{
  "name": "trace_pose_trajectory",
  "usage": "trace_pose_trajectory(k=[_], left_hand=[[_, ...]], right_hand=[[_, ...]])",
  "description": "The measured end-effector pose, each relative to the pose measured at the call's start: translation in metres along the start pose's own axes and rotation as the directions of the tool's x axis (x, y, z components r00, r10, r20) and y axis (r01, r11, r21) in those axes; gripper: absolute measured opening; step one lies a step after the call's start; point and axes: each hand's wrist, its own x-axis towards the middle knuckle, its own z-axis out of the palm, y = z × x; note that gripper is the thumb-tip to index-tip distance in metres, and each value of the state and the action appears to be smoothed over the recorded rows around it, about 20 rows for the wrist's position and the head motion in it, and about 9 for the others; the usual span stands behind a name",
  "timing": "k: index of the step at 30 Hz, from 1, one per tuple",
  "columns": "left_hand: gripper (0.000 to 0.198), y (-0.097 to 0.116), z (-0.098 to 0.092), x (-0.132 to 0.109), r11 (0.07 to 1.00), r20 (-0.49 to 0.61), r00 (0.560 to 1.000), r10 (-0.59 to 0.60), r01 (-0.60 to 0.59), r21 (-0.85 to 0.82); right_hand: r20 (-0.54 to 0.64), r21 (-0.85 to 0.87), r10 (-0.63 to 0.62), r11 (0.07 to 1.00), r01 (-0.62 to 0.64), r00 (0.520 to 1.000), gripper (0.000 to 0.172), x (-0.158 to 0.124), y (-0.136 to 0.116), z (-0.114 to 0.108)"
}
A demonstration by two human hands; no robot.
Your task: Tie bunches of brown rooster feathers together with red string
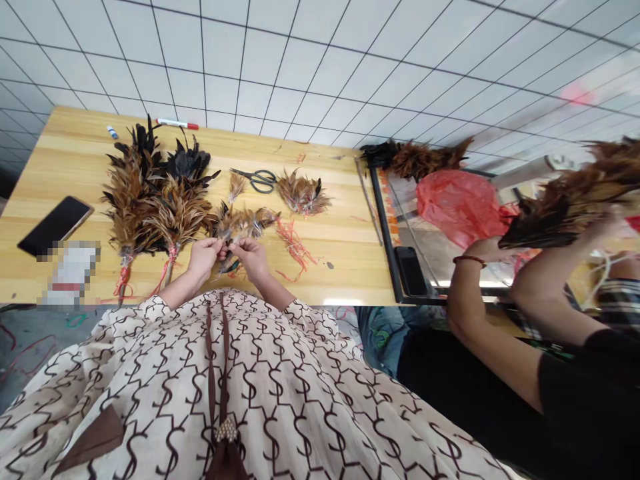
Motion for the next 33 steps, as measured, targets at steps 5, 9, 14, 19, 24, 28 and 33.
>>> trace_pose_trajectory(k=[5, 9, 14, 19, 24, 28, 33], left_hand=[[0.021, -0.002, 0.001, -0.001, 0.989, 0.099, 0.991, -0.090, 0.100, -0.104], [0.021, -0.003, -0.002, -0.001, 0.986, 0.143, 0.984, -0.106, 0.123, -0.110], [0.015, -0.002, -0.006, -0.001, 0.991, 0.205, 0.973, -0.102, 0.116, -0.060], [0.018, -0.002, -0.004, -0.002, 0.998, 0.221, 0.973, -0.065, 0.067, -0.004], [0.021, -0.008, -0.005, -0.001, 0.997, 0.257, 0.965, -0.048, 0.031, 0.072], [0.020, -0.012, -0.007, 0.001, 0.980, 0.309, 0.951, -0.008, -0.055, 0.193], [0.007, -0.013, -0.007, -0.001, 0.890, 0.305, 0.920, 0.244, -0.338, 0.306]], right_hand=[[0.021, -0.009, -0.029, 1.000, 0.030, 0.999, 0.032, -0.002, 0.000, 0.002], [0.050, -0.002, -0.021, 1.000, 0.021, 0.999, 0.032, -0.001, -0.001, 0.001], [0.068, -0.008, 0.026, 1.000, -0.025, 0.997, 0.036, 0.005, 0.004, -0.007], [0.259, 0.032, 0.097, 0.994, -0.109, 0.961, 0.039, 0.009, 0.003, -0.013], [0.298, 0.068, 0.072, 0.993, -0.096, 0.952, 0.038, 0.006, -0.006, -0.013], [0.230, 0.076, 0.085, 0.992, -0.105, 0.970, 0.036, 0.005, -0.006, -0.013], [0.070, 0.105, 0.119, 0.986, -0.126, 0.990, 0.029, 0.006, 0.000, -0.012]])
